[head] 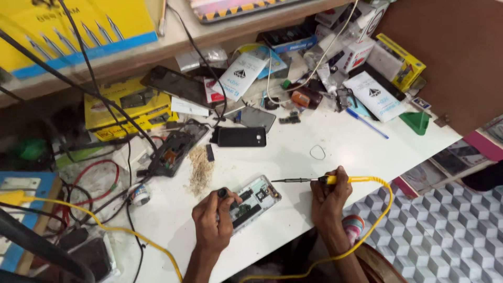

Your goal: The person uses a soldering iron and tweezers to work on a disassembled mobile phone motherboard. They repeatedly apply heat to various points on the circuit board while holding the device steady.

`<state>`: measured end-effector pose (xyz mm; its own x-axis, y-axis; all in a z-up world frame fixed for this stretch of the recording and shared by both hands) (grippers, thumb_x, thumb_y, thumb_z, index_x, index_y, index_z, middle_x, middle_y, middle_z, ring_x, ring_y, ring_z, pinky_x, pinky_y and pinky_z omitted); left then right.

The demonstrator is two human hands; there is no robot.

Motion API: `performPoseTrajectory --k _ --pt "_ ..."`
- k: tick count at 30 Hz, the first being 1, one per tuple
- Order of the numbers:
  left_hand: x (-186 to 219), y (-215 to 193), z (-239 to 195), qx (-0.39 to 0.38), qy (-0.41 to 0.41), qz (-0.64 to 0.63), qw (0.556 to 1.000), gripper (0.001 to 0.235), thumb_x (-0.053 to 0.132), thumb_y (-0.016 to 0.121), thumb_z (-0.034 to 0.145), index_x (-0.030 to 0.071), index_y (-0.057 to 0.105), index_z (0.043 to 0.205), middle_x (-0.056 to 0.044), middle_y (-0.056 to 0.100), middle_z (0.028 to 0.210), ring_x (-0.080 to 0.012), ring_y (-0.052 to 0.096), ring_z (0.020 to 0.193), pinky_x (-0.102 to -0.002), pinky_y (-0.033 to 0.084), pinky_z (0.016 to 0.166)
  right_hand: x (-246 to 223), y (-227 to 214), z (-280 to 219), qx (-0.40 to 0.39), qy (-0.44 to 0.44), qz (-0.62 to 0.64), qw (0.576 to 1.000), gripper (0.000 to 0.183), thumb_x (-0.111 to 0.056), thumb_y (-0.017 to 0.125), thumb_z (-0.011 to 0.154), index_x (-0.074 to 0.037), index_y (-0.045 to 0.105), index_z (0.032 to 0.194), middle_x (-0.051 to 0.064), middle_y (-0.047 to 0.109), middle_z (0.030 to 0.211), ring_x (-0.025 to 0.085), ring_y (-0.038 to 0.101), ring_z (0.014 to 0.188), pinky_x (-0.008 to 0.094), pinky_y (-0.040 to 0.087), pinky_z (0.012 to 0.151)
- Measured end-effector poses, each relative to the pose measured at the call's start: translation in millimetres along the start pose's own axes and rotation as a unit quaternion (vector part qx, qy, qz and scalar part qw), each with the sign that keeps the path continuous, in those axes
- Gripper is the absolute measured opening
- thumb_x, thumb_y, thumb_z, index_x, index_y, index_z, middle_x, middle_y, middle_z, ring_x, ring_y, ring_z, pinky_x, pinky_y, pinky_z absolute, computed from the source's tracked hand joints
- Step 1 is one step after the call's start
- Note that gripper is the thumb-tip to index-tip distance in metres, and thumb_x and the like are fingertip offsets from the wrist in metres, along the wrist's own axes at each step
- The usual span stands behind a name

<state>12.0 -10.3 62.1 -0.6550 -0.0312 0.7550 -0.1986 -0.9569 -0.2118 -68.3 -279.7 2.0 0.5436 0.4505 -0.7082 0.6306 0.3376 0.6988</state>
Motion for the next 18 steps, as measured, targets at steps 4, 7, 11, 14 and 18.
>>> performPoseTrajectory --k 4,7,11,14,18 --pt "-3 2 -2 -0.005 -0.009 0.006 1.0 0.008 -0.003 0.052 0.097 -0.005 0.06 0.095 -0.013 0.074 0.082 -0.0224 0.074 0.071 -0.031 0.057 0.065 0 -2 1 -0.016 -0.008 0.002 1.0 0.03 -0.034 0.059 0.101 -0.013 0.05 0.081 -0.001 0.036 0.053 0.011 0.027 0.039 0.027 0.027 0.04" --pt "-3 2 -7 -0.012 -0.014 0.02 1.0 0.009 -0.002 0.05 0.099 -0.005 0.058 0.097 -0.012 0.074 0.083 -0.0213 0.073 0.069 -0.031 0.055 0.063 1 -8 0 -0.005 0.037 0.028 0.999 0.025 -0.029 0.06 0.1 -0.014 0.05 0.083 -0.002 0.048 0.065 0.009 0.031 0.044 0.025 0.025 0.039" --pt "-4 3 -3 -0.016 -0.013 0.001 1.0 0.01 0.0 0.047 0.1 -0.003 0.057 0.099 -0.011 0.073 0.082 -0.0192 0.073 0.07 -0.031 0.056 0.063 2 -5 4 -0.011 0.039 -0.05 0.998 0.026 -0.028 0.061 0.1 -0.013 0.05 0.082 -0.001 0.049 0.065 0.009 0.032 0.041 0.025 0.026 0.038" --pt "-7 4 -3 -0.026 -0.059 0.036 0.997 0.012 0.003 0.051 0.101 -0.003 0.059 0.094 -0.01 0.075 0.078 -0.0191 0.066 0.056 -0.031 0.05 0.054 4 0 0 -0.06 0.044 -0.09 0.993 0.025 -0.027 0.057 0.102 -0.012 0.05 0.084 -0.001 0.053 0.068 0.008 0.038 0.044 0.025 0.024 0.037" --pt "-4 3 -3 -0.005 -0.05 0.008 0.999 0.012 0.004 0.051 0.102 -0.002 0.059 0.098 -0.009 0.075 0.081 -0.0175 0.071 0.063 -0.029 0.053 0.059 8 14 -5 -0.146 0.065 -0.161 0.974 0.033 -0.033 0.051 0.106 -0.007 0.055 0.085 -0.002 0.044 0.055 0.008 0.04 0.042 0.025 0.028 0.039"
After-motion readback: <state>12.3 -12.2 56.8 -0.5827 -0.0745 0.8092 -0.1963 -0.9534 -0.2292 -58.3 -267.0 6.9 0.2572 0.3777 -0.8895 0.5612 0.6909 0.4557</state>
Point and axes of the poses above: each hand's wrist, its own z-axis towards the middle knuckle, its own y-axis out of the palm, x = y × z, the point moved 3 cm from there along z, towards the middle knuckle
